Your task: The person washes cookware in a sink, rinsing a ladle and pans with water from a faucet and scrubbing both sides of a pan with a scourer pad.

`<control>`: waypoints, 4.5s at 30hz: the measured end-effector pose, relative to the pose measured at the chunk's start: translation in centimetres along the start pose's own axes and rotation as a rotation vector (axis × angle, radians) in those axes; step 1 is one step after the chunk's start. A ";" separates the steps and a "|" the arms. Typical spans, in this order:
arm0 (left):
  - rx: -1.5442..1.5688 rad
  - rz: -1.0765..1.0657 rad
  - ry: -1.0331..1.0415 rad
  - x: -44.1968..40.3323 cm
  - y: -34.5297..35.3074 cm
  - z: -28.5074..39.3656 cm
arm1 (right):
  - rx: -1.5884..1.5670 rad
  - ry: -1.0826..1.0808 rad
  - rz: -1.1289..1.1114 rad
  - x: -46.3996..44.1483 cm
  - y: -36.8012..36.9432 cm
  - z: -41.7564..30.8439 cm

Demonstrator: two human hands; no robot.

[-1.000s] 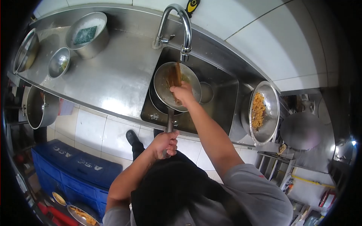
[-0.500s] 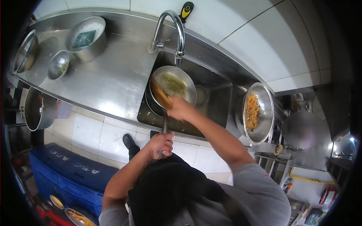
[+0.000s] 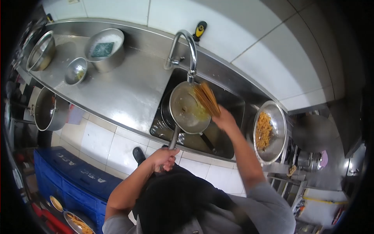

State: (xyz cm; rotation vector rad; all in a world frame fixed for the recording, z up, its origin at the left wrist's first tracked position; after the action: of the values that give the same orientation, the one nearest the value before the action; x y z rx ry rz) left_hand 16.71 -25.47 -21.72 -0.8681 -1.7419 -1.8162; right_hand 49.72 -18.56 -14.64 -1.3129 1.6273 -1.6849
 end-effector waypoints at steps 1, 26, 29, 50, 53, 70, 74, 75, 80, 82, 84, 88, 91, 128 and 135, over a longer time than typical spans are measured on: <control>-0.087 0.059 0.046 1.1 -0.7 0.6 | -0.090 -0.019 0.080 1.8 1.4 1.9; 0.123 -0.470 -0.338 3.3 -5.9 3.8 | 0.401 -0.138 0.049 -10.4 5.0 -25.0; 0.194 -0.537 -0.396 4.0 -5.6 4.4 | 0.192 -0.214 0.204 -5.8 9.1 -23.2; 0.014 -0.253 -0.365 5.5 -5.3 6.6 | 0.361 -0.388 0.413 -14.3 14.7 -16.0; 0.067 -0.274 -0.365 5.9 -4.5 6.5 | 0.633 -0.363 0.362 -13.9 11.2 -10.8; 0.362 -0.383 -0.415 5.5 -4.2 3.3 | 0.163 -0.062 0.193 -14.2 10.6 -8.7; -0.128 -0.099 -0.122 6.3 -4.2 5.1 | -0.418 -0.227 0.484 -15.9 4.7 -8.7; -0.235 -0.009 -0.043 6.6 -4.8 6.0 | -0.455 -0.185 0.354 -16.8 4.2 -9.6; -0.304 0.065 0.021 6.4 -5.6 6.8 | -0.648 0.111 -0.262 -17.1 3.8 -13.5; -0.352 0.076 0.025 6.4 -5.6 7.2 | -0.046 -0.127 0.249 -15.9 -3.7 -16.4; -0.410 0.088 0.018 6.4 -5.3 6.7 | -0.025 -0.121 0.226 -17.2 -3.7 -17.2; -1.231 0.399 0.511 6.3 -6.5 8.3 | -0.488 0.111 -0.251 -18.8 0.3 -17.4; -1.506 0.502 0.674 8.1 -4.3 8.5 | -0.913 0.241 -0.406 -18.6 2.8 -16.9; -1.705 0.765 1.302 31.9 -22.2 23.9 | 0.241 -0.291 -0.088 -30.1 -2.6 -59.0; -1.685 0.762 1.450 33.4 -20.7 29.3 | 0.903 -0.556 -0.216 -33.5 6.8 -58.8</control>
State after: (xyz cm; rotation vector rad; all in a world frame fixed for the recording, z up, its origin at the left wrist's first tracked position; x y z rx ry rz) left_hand -17.57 8.22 -12.17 -0.2287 1.0501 -1.9491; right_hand 12.74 37.89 -22.68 -1.2942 0.3266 -1.6379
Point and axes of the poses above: each hand's wrist, its own x-axis away from the middle knuckle, its own y-axis out of the palm, z = x × y, the point moved 10 cm from there along -x, towards the middle knuckle, and after that the axes turned 15 degrees about x, right-handed, at the moved point
